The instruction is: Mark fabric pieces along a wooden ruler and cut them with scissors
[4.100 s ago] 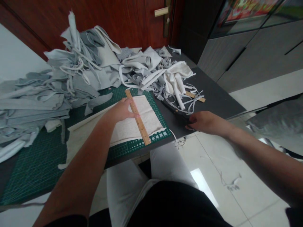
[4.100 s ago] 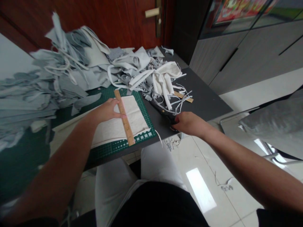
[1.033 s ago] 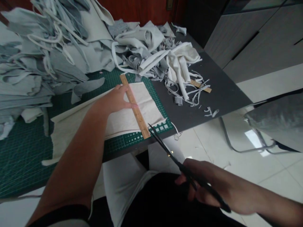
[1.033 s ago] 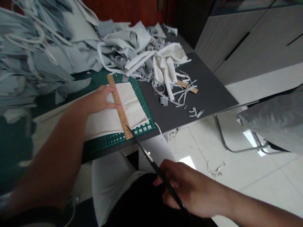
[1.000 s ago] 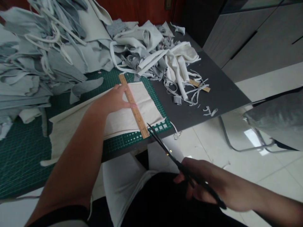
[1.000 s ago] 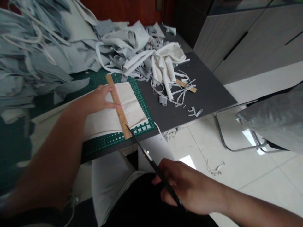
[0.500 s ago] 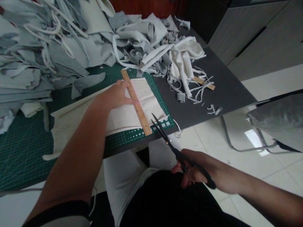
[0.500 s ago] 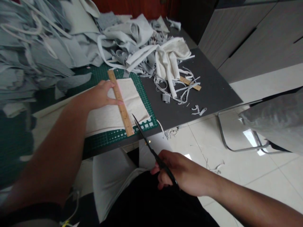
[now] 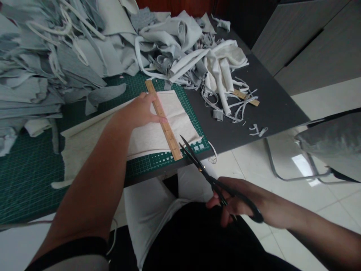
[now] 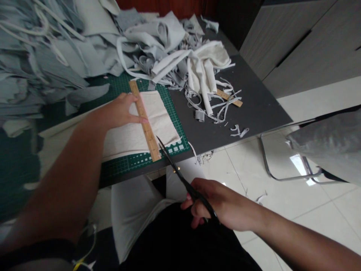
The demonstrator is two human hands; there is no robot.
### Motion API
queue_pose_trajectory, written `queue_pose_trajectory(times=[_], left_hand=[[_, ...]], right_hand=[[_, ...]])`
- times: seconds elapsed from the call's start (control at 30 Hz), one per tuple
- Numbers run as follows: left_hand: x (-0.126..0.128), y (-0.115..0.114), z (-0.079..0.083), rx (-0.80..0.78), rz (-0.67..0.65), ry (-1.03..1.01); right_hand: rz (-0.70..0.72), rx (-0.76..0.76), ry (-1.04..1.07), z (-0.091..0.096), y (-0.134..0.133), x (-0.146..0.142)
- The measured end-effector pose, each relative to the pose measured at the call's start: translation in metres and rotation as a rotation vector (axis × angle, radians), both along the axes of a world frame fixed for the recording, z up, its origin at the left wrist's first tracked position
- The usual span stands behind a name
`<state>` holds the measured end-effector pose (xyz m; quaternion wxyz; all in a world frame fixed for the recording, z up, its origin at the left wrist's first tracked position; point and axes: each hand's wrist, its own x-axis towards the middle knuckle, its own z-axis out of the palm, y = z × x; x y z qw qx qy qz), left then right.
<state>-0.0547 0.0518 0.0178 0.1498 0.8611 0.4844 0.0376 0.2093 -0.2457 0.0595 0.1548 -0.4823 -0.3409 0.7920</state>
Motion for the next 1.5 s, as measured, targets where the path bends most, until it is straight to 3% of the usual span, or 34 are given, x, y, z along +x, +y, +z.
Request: queue_pose_trajectory(times=[0.3,0.83,1.17,1.5], left_hand=[[0.002,-0.001,0.0,0.031,0.005,0.046],[-0.001,0.001,-0.004,0.023,0.014,0.043],[-0.001,0.004,-0.005,0.014,-0.005,0.049],[-0.003,0.007,-0.012,0.014,0.014,0.011]], right_hand=[[-0.026,0.021,-0.048,-0.001,0.004,-0.024],[-0.191,-0.062,-0.036,-0.017,-0.014,-0.045],[-0.131,-0.043,-0.051,0.001,-0.032,-0.019],[-0.19,-0.058,0.083,-0.008,-0.031,-0.007]])
